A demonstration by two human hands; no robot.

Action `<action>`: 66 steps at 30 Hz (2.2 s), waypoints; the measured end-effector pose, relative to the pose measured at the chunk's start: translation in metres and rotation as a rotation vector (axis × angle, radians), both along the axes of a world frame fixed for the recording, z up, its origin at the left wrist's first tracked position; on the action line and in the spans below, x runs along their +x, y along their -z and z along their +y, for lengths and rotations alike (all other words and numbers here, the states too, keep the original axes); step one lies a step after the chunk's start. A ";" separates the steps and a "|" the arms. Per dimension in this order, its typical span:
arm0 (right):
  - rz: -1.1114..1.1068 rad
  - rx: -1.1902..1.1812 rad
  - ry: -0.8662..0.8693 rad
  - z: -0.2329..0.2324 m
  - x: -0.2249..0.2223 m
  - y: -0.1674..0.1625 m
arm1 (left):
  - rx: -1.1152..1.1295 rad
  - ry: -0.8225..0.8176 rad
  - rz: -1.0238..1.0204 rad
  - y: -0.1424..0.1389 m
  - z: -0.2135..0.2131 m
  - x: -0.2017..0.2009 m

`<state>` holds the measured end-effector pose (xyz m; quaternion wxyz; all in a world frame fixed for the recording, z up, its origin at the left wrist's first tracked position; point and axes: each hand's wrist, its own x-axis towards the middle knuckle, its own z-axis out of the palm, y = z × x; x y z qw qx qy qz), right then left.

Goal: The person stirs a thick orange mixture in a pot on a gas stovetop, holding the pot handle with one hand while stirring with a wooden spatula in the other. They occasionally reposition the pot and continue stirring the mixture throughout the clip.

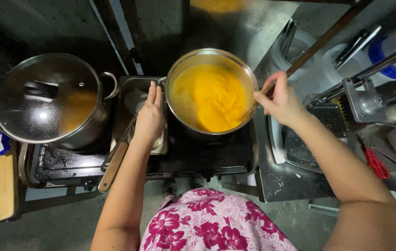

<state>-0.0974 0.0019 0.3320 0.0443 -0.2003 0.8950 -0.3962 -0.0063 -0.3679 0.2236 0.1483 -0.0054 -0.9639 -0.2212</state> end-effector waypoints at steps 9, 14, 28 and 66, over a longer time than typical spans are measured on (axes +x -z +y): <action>0.342 0.103 -0.077 0.009 -0.024 0.022 | 0.034 0.025 0.031 -0.008 0.001 0.000; 0.508 0.087 -0.176 -0.002 -0.071 0.032 | 0.040 0.029 0.064 -0.005 0.006 -0.010; 0.534 0.070 -0.178 -0.053 -0.125 0.054 | 0.045 0.016 0.042 -0.006 0.020 -0.011; 0.442 0.046 0.302 -0.136 -0.044 0.076 | 0.057 0.007 0.008 0.017 -0.052 0.044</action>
